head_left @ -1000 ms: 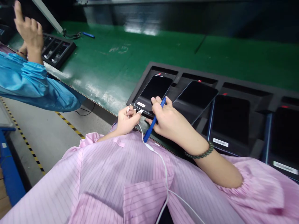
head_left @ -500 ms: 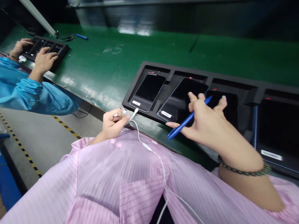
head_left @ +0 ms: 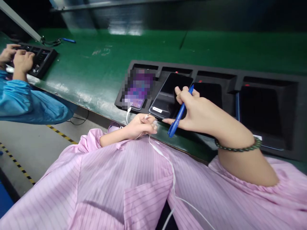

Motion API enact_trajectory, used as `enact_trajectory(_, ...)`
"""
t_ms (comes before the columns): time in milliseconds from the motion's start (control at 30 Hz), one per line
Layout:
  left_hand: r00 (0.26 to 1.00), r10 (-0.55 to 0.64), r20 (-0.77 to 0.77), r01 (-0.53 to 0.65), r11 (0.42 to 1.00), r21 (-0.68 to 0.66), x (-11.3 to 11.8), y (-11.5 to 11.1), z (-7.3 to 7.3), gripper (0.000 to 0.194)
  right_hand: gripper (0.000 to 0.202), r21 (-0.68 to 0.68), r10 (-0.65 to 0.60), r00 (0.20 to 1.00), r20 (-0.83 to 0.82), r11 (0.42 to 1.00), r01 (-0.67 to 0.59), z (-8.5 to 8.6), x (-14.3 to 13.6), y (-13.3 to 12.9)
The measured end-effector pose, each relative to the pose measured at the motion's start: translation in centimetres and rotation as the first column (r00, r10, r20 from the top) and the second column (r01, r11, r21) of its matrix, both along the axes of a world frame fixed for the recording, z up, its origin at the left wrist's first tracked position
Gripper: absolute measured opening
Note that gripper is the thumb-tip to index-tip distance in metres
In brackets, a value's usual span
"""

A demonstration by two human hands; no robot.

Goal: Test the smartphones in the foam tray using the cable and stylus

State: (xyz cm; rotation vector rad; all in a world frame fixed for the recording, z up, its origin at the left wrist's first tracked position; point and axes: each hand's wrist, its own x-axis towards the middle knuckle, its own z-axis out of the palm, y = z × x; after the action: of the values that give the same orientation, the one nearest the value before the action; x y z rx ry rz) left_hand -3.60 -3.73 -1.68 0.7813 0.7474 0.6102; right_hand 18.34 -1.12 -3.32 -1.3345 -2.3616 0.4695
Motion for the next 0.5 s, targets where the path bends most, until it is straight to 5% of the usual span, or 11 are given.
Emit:
enact_trajectory(200,0.97,0.238,0.039,-0.239,0.971,0.004,0.8,-0.3,-1.2,0.071,0.07,-0.018,0.009,1.0,0.004,1.0,-0.009,1.1,-0.3,0.8)
enact_trajectory(500,0.952,0.302,0.037,-0.303,0.953,-0.002,1.1,-0.5,-1.3,0.067,0.053,-0.069,0.082,0.991,-0.102,0.994,-0.089,1.1,-0.4,1.8)
